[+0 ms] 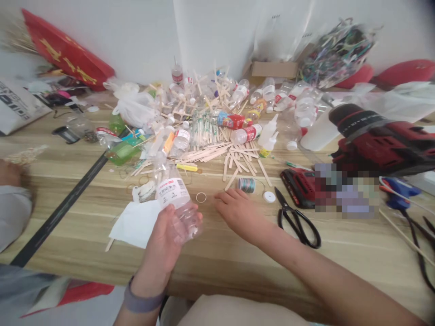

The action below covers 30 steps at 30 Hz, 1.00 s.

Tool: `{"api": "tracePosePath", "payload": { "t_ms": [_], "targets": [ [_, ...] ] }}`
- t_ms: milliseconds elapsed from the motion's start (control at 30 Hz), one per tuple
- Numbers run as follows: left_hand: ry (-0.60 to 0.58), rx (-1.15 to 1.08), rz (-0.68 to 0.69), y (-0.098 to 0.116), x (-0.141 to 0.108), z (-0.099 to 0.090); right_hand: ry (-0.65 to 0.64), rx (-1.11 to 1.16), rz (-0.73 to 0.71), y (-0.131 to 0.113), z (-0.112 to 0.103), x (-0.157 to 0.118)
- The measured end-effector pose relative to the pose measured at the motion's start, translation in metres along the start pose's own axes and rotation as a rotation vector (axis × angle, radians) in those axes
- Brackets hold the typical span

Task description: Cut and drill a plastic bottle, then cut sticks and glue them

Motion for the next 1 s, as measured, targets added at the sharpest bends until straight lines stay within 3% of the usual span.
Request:
{"api": "tracePosePath", "payload": {
  "t_ms": [167, 300, 467, 567, 800, 1000],
  "targets": [
    [0.013, -0.095, -0.159, -0.004, -0.004, 0.012, -0.084, -0.041, -0.068, -0.009, 0.025, 0.046],
    [-0.015, -0.163, -0.229, -0.009, -0.003, 0.019, -0.056, -0.091, -0.007, 0.005, 0.024, 0.049],
    [-0.082, -0.226, -0.270, -0.014, 0.002, 0.035, 0.061, -0.081, 0.113, 0.039, 0.003, 0.030],
    [-0.143, -0.261, -0.280, -0.016, 0.006, 0.048, 0.169, -0.008, 0.147, 0.046, -0.017, 0.014],
    [-0.173, -0.230, -0.182, -0.016, 0.013, 0.064, 0.627, 0.323, 0.213, 0.010, -0.088, -0.026],
    [-0.242, -0.226, -0.187, -0.022, 0.003, 0.081, 0.687, 0.290, 0.184, -0.003, -0.091, -0.030]
  ]
}}
Point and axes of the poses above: each hand's wrist, its own x-axis towards the middle knuckle, its own z-axis out of the palm, y = z × x, the point moved 6 cm from there along x, towards the middle knuckle, and after that the axes turned 1 degree about y, right-handed, at the moved point
